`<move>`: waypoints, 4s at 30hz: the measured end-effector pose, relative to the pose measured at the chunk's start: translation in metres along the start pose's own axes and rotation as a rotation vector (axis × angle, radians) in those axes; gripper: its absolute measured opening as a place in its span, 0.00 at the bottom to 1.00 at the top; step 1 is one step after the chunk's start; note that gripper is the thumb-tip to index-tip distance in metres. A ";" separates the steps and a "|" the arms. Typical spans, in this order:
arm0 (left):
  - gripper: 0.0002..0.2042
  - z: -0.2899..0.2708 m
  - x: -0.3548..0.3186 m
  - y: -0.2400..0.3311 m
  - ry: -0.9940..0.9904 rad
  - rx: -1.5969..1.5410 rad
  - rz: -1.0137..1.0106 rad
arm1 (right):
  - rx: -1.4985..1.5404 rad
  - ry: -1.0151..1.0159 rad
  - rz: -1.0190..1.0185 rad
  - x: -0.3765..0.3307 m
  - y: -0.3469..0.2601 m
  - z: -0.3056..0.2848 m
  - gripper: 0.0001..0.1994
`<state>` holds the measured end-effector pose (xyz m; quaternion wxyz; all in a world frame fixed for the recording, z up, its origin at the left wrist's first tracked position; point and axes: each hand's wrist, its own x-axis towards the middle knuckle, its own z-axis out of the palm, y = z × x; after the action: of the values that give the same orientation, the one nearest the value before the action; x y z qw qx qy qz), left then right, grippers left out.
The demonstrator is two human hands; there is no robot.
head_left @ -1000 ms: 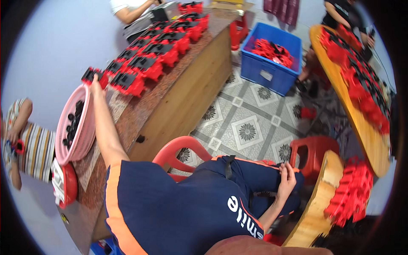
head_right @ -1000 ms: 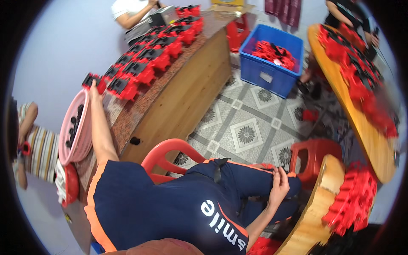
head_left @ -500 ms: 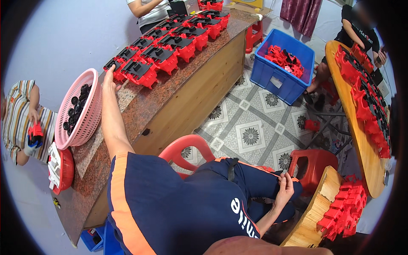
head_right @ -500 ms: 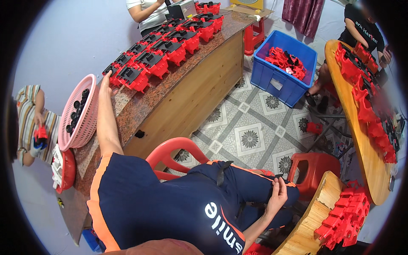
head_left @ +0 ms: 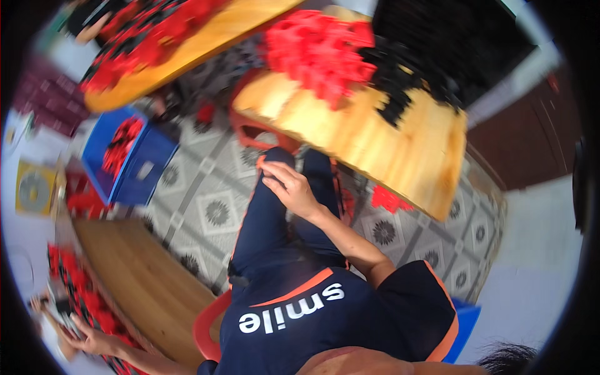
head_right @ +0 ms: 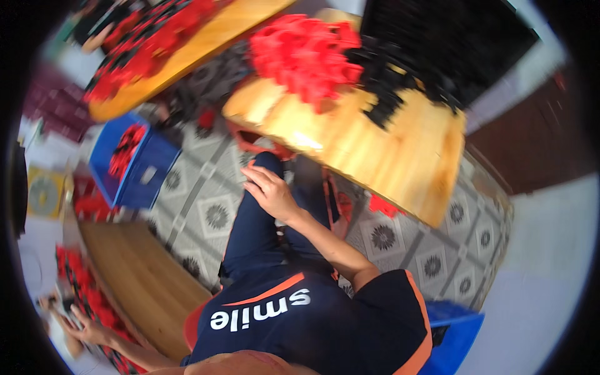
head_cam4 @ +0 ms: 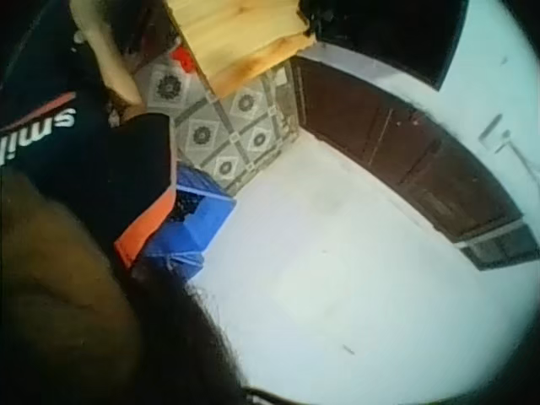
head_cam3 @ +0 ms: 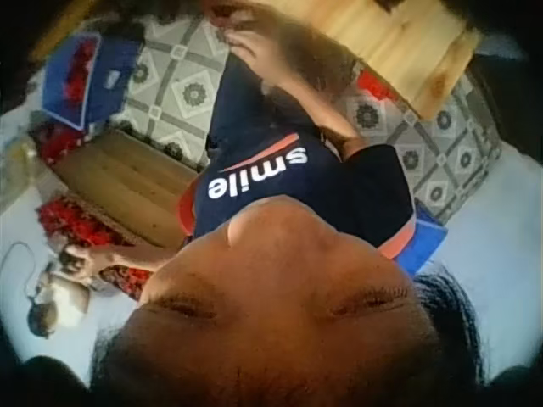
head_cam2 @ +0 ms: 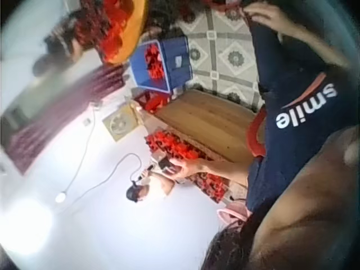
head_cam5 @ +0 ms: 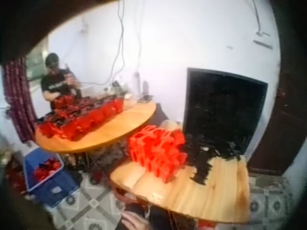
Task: Assembling red and black plastic toy components at a workstation.
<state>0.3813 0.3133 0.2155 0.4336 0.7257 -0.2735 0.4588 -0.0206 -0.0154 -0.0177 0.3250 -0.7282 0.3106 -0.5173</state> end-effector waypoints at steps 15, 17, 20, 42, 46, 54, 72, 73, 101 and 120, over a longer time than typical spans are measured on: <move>0.33 0.207 -0.354 0.464 -1.381 -1.267 0.020 | -1.005 0.483 0.332 -0.017 0.049 -0.280 0.18; 0.35 0.229 -0.365 0.472 -1.099 -1.128 0.095 | -1.185 0.342 0.350 -0.031 0.036 -0.290 0.19; 0.38 0.269 -0.378 0.465 -0.840 -0.995 0.077 | -1.334 0.206 0.237 -0.011 0.006 -0.268 0.20; 0.61 0.259 -0.350 0.446 -1.126 -1.963 0.125 | 0.299 0.442 0.417 -0.012 -0.033 -0.212 0.16; 0.68 0.214 -0.357 0.416 -1.026 -1.673 0.425 | 0.665 0.408 0.474 0.004 -0.064 -0.204 0.14; 0.27 0.206 -0.349 0.408 -1.583 -1.856 -1.152 | -1.279 0.502 0.263 0.125 0.106 -0.305 0.23; 0.35 0.208 -0.347 0.307 -1.716 -1.742 -1.894 | -1.084 0.330 0.226 -0.002 0.040 -0.196 0.10; 0.35 0.209 -0.341 0.305 -1.700 -1.763 -1.904 | -1.073 0.318 0.222 0.006 0.018 -0.193 0.10; 0.26 0.209 -0.319 0.323 -1.526 -1.718 -1.404 | -0.478 0.511 0.393 0.035 -0.069 -0.091 0.09; 0.41 0.195 -0.322 0.319 -1.470 -1.920 -1.431 | -0.939 0.446 0.128 0.021 -0.066 -0.060 0.16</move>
<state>0.0729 -0.0098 0.0065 0.6499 0.2017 -0.2135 -0.7010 -0.0647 -0.0020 0.0615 -0.0793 -0.6473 0.6147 -0.4438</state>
